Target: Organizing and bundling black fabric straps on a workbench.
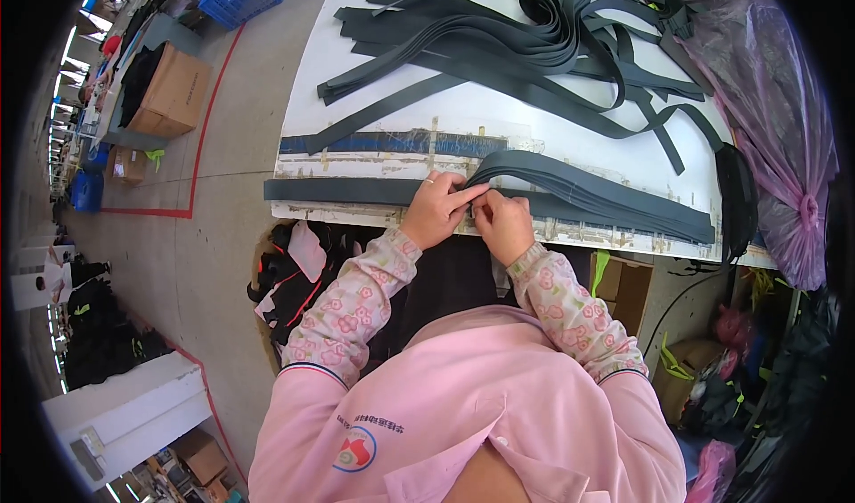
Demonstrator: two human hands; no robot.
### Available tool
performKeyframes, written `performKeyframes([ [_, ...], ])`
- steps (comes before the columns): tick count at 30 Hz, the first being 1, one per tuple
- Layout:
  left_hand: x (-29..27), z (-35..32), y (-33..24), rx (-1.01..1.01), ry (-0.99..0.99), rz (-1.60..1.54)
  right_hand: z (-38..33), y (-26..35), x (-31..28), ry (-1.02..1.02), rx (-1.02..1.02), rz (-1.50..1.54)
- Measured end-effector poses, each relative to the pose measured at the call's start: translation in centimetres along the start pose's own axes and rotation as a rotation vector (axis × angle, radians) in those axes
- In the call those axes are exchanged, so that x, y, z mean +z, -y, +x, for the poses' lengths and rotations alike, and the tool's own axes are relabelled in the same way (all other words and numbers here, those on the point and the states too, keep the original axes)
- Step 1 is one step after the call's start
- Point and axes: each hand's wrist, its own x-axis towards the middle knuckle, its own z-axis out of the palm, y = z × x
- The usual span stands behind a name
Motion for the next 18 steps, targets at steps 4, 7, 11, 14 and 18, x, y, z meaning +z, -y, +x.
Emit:
performKeyframes([
  [4, 0.0, -0.1, -0.2, -0.04, 0.026, -0.016, -0.2, -0.7, -2.5, 0.086, 0.135, 0.267],
  [7, 0.0, 0.2, -0.5, -0.038, 0.032, -0.029, -1.4, -4.9, -6.0, 0.028, 0.239, 0.373],
  [11, -0.4, 0.2, -0.5, -0.023, 0.056, -0.028, -3.7, -9.5, -11.4, -0.047, 0.321, 0.39],
  [14, -0.5, 0.0, -0.3, -0.052, 0.093, -0.011, -4.8, -10.7, -13.3, -0.081, 0.335, 0.336],
  [18, -0.4, 0.0, -0.2, -0.043, 0.094, 0.011, -5.1, -10.4, -13.7, -0.086, 0.264, 0.136],
])
